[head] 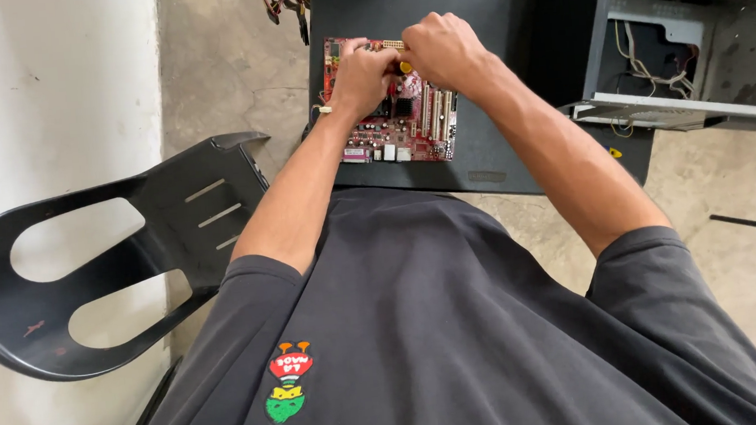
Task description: Removing a motherboard from a computer case, cleaning the case with a brush, and removing a RAM module.
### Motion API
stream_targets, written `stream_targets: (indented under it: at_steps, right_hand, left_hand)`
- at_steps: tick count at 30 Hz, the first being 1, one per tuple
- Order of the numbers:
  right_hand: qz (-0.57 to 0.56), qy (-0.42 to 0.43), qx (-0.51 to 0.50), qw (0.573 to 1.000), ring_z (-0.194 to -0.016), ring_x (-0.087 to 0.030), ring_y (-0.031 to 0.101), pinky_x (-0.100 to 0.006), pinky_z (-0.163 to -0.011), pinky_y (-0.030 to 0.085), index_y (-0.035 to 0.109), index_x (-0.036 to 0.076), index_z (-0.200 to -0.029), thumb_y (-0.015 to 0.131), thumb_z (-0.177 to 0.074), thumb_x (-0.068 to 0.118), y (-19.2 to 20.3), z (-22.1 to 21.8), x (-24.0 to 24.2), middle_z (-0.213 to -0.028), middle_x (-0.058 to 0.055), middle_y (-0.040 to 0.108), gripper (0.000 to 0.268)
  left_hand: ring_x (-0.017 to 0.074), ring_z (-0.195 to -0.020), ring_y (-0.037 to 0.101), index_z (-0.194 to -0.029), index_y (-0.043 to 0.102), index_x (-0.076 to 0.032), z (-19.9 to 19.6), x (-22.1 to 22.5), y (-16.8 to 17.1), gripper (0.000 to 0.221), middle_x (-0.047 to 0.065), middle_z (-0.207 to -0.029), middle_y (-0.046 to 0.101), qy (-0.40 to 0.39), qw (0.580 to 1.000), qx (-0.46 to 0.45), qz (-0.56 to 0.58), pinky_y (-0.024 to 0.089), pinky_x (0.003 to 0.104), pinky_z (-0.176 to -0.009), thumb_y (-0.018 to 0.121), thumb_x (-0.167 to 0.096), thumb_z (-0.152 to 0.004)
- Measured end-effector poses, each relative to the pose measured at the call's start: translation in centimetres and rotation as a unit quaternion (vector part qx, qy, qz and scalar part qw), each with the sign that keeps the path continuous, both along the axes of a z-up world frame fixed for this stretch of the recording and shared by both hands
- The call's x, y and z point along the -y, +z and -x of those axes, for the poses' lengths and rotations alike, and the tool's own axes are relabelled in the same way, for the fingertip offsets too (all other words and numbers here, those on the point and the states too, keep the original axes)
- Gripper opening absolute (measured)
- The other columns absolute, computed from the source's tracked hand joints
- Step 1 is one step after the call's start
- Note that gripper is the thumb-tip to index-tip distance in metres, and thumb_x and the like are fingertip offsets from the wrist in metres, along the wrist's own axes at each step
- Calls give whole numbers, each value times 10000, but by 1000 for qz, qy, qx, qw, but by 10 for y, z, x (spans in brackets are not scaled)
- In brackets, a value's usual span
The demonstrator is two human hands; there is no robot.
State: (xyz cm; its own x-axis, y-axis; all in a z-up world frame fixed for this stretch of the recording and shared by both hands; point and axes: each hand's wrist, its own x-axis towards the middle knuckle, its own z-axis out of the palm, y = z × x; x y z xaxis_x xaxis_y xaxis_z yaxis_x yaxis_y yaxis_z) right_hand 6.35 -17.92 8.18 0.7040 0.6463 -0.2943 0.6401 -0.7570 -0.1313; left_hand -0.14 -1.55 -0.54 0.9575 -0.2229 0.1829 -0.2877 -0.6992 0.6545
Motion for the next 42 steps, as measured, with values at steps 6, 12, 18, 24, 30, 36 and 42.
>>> stream_targets:
  at_steps: [6, 12, 18, 24, 30, 36, 42]
  right_hand:
    - [-57, 54, 12, 997, -784, -443, 658, -545, -607, 531, 671, 55, -996, 668, -910, 143, 5, 9, 7, -913, -167, 673, 123]
    - [-38, 30, 21, 999, -726, -433, 686, -537, -574, 551, 698, 49, -972, 670, -930, 116, -3, 5, 13, -839, -172, 699, 84]
    - [3, 4, -21, 1000, -743, -386, 661, -514, -623, 544, 671, 40, -991, 720, -943, 255, -1, 1, 11, -871, -173, 690, 225]
    - [-65, 23, 32, 997, -610, -324, 662, -482, -569, 565, 691, 44, -808, 656, -982, 182, -5, 6, 7, -768, -110, 696, 225]
    - [-73, -59, 39, 995, -810, -394, 679, -527, -676, 516, 735, 115, -901, 721, -956, 276, 17, -9, 47, -873, -126, 742, 171]
    - [-349, -278, -36, 894, -719, -191, 645, -343, -607, 506, 678, 74, -1038, 650, -1051, 109, -22, 54, 119, -877, -59, 667, 47]
    - [-469, -477, -76, 740, -548, -79, 558, -229, -503, 451, 674, 108, -1065, 584, -1048, 166, -89, 142, 150, -866, -14, 638, 108]
  left_hand:
    - [222, -698, 701, -794, 697, -158, -5, 5, -1, 215, -33, -718, 747, 0, 999, 48, 20, 432, 477, -861, 888, -116, -705]
    - [245, -781, 767, -965, 788, -97, -13, 7, 8, 206, 61, -836, 805, -43, 994, -93, 29, 554, 536, -871, 834, 8, -793]
    - [177, -624, 732, -794, 714, -89, -20, 7, 2, 342, 31, -733, 773, -11, 998, -41, 49, 593, 339, -573, 1007, -208, -665]
    - [174, -677, 729, -917, 753, -61, -15, -3, 13, 192, 61, -798, 786, -75, 992, -71, 76, 614, 336, -606, 859, -50, -757]
    - [244, -1024, 700, -1100, 733, -162, -13, -3, 27, 236, 30, -950, 751, -62, 982, -147, -98, 482, 544, -1009, 630, -84, -903]
    - [193, -873, 641, -861, 678, -140, -22, 25, 34, 99, -3, -759, 647, -34, 898, -248, -363, 387, 559, -1086, 685, -41, -856]
    - [267, -1219, 491, -1220, 462, -88, -14, -2, 91, 415, 105, -1321, 533, -143, 872, -375, -281, 236, 721, -1199, 614, -142, -838]
